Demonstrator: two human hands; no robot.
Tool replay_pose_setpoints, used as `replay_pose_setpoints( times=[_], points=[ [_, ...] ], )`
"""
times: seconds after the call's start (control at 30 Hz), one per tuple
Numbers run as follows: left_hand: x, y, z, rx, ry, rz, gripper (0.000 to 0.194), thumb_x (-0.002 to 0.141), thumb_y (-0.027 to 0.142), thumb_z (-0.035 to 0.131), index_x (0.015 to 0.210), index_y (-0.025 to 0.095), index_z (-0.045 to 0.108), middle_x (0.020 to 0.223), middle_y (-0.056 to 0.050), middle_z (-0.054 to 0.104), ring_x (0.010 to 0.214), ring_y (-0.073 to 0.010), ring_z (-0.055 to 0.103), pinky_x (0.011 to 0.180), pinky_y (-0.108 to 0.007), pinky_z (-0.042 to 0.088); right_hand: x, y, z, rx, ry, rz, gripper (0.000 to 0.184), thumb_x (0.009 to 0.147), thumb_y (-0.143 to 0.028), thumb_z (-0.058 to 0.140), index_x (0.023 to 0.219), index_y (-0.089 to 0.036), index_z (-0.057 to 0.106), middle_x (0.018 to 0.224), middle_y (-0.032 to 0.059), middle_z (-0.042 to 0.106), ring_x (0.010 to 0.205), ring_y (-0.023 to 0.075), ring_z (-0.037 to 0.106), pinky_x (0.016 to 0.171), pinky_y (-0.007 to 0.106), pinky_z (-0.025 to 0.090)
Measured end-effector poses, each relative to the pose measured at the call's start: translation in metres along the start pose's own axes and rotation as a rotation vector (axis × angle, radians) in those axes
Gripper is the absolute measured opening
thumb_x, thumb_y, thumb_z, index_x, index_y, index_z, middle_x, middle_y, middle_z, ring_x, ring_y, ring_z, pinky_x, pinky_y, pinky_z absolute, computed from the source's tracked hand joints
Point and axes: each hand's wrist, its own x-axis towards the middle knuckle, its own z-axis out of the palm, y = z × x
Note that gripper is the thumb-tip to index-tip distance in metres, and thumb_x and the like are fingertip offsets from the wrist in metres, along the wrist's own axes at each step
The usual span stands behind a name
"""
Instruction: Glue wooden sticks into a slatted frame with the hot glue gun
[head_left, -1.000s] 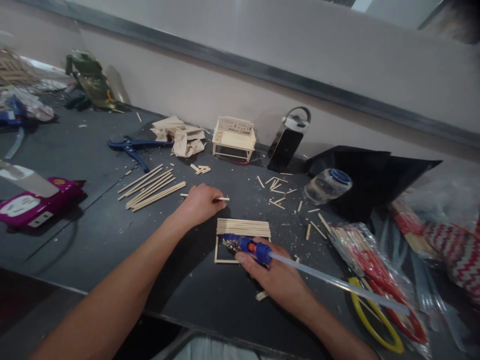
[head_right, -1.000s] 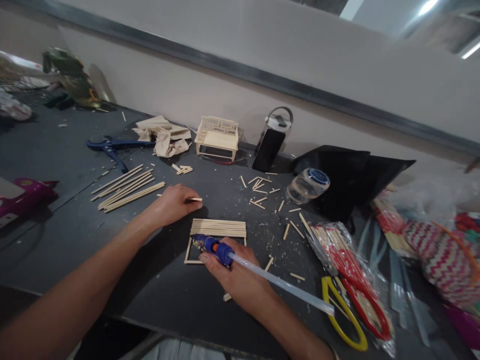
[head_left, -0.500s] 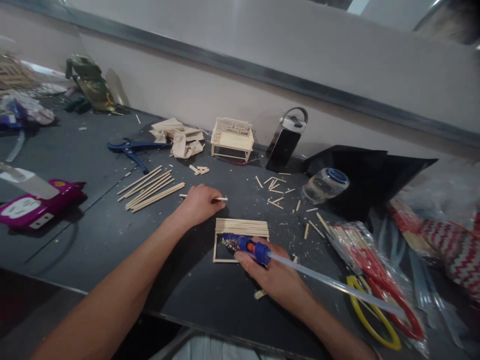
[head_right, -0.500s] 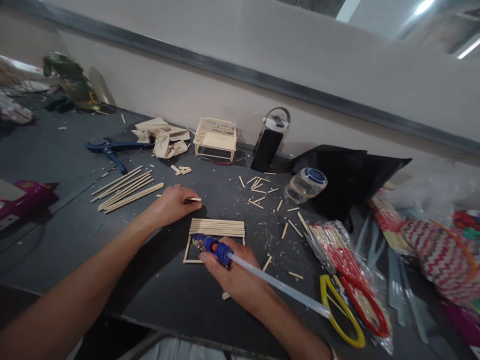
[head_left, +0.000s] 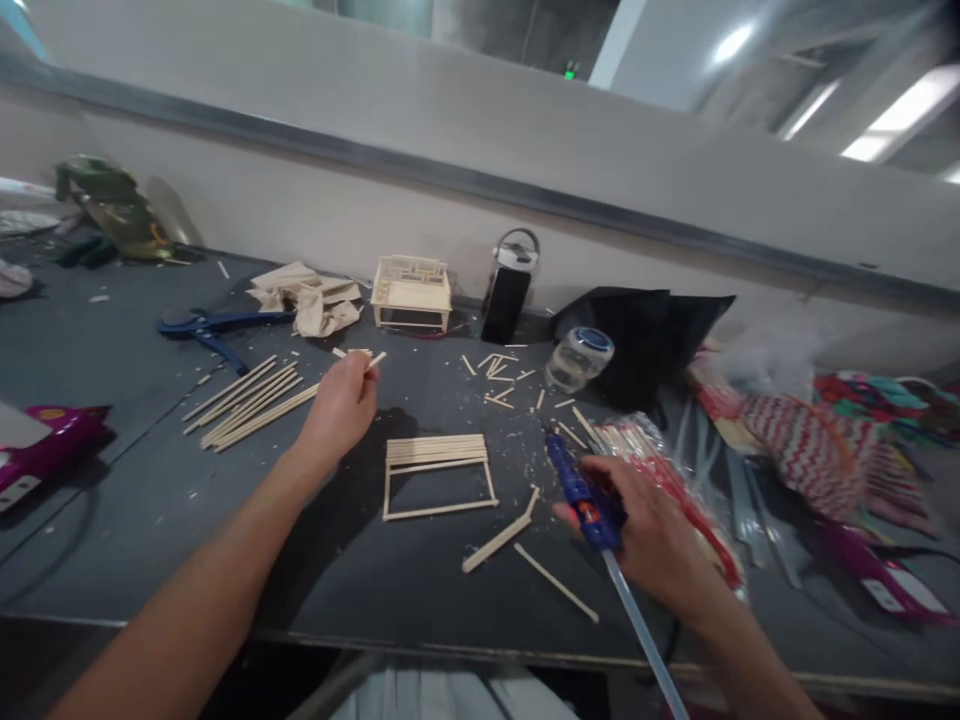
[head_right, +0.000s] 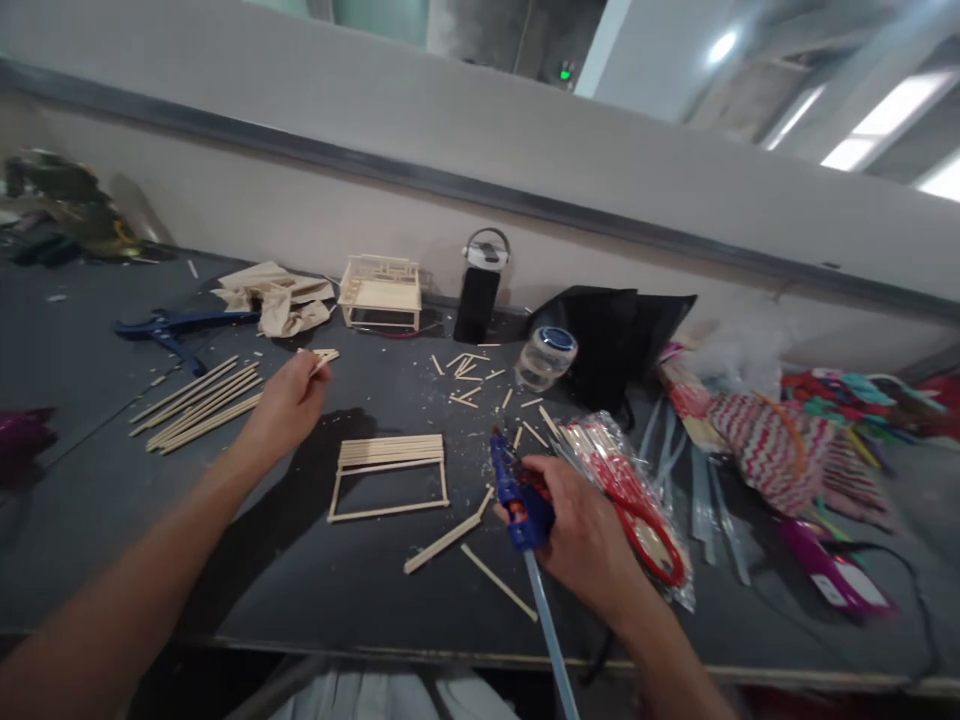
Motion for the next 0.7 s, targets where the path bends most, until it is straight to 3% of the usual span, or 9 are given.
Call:
replay_pose_setpoints(
  times=[0.1,0.17,0.27,0.47,0.57,0.63,0.7],
  points=[
    [-0.006,0.010,-0.002,0.040,-0.015,0.124,0.025,0.088,0.016,0.032,0.094,0.014,0.056,0.093,-0.011,0.063,0.089,-0.0235,0.059,0.077,-0.034,0.044,-0.019,0.028,0.001,-0.085,-0.056,0.072,0.034,0.083,-0.029,0.055,0.113,-0.014,0.051,0.103,0.0146,0.066,0.093,0.0266,0.066,0.080,0.040,0.053],
    [-0.015,0.022,-0.009,0.125,-0.052,0.158,0.033,0.093,0.021,0.029,0.111,0.014,0.056,0.102,-0.012,0.064,0.091,-0.0251,0.060,0.076,-0.036,0.044,-0.026,0.035,0.005,-0.077,-0.127,0.119,0.038,0.080,-0.024,0.055,0.117,-0.015,0.052,0.108,0.0134,0.066,0.098,0.0265,0.065,0.083,0.040,0.053],
    [-0.034,0.037,-0.023,0.247,-0.118,0.199,0.040,0.096,0.025,0.029,0.129,0.017,0.050,0.098,-0.010,0.065,0.083,-0.0248,0.061,0.073,-0.036,0.044,-0.028,0.037,0.010,-0.047,-0.188,0.156,0.047,0.076,-0.025,0.056,0.123,-0.019,0.052,0.114,0.0109,0.065,0.103,0.0260,0.064,0.087,0.041,0.052],
    [-0.084,0.044,-0.046,0.299,-0.148,0.215,0.036,0.095,0.021,0.033,0.122,0.012,0.055,0.097,-0.012,0.064,0.087,-0.0250,0.060,0.074,-0.036,0.047,-0.027,0.047,0.006,-0.081,-0.225,0.082,0.040,0.081,-0.038,0.060,0.116,-0.018,0.057,0.111,0.0118,0.067,0.102,0.0283,0.064,0.088,0.044,0.052],
    [-0.109,0.056,-0.044,0.344,-0.275,0.229,0.034,0.090,0.012,0.037,0.117,0.011,0.058,0.092,-0.011,0.064,0.085,-0.0249,0.059,0.073,-0.037,0.049,-0.019,0.029,-0.004,-0.119,-0.049,-0.002,0.031,0.088,-0.039,0.054,0.110,-0.017,0.059,0.104,0.0122,0.068,0.098,0.0282,0.065,0.086,0.045,0.051],
    [-0.122,0.070,-0.038,0.360,-0.316,0.247,0.035,0.087,0.008,0.039,0.117,0.010,0.059,0.093,-0.011,0.064,0.085,-0.0250,0.059,0.073,-0.038,0.050,-0.010,0.000,-0.008,-0.048,0.092,-0.060,0.022,0.094,-0.032,0.049,0.108,-0.018,0.058,0.099,0.0098,0.068,0.091,0.0225,0.065,0.082,0.037,0.052],
    [-0.130,0.086,-0.031,0.362,-0.342,0.284,0.038,0.085,0.006,0.042,0.119,0.009,0.058,0.098,-0.011,0.064,0.089,-0.0255,0.058,0.077,-0.039,0.051,0.001,-0.034,-0.007,0.028,0.120,-0.195,0.020,0.095,-0.030,0.049,0.110,-0.019,0.057,0.090,0.0064,0.069,0.081,0.0181,0.065,0.071,0.029,0.052]
  ],
)
